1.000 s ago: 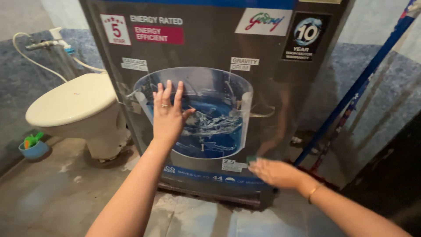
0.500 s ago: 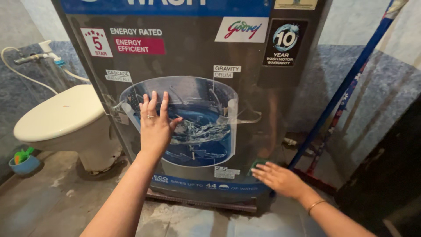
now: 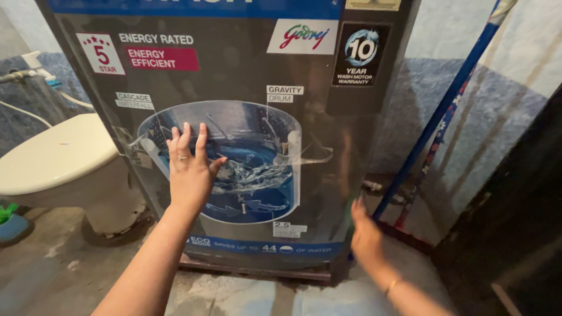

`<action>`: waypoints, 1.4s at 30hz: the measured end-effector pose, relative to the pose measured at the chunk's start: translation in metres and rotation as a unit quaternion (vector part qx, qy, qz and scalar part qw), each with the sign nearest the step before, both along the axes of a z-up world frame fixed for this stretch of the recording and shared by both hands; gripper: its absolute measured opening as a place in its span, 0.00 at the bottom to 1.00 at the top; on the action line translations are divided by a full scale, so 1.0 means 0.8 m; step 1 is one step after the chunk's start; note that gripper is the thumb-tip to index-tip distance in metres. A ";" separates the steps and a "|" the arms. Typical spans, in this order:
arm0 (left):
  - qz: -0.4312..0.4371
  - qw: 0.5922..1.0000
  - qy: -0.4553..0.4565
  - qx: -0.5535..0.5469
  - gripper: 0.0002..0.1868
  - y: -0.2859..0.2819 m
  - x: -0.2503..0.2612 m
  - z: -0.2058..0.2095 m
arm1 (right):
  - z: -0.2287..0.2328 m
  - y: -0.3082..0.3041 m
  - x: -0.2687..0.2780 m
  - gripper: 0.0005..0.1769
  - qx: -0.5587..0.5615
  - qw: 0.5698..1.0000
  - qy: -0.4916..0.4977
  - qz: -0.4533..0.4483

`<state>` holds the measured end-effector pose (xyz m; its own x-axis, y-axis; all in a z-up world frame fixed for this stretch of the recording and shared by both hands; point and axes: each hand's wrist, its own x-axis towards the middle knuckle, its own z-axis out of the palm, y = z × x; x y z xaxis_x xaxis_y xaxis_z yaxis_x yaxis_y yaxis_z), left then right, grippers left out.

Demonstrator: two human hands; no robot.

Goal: The person wipes the exterior front, top, and sides of a washing machine using a green sponge and a pink cloth.

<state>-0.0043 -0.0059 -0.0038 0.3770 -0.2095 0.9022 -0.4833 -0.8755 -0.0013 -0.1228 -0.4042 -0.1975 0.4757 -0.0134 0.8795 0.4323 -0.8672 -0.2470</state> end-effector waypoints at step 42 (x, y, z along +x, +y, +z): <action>-0.056 0.986 -0.157 -0.001 0.45 -0.040 0.038 0.235 | 0.317 0.077 0.016 0.28 -0.349 0.917 -0.137 -0.139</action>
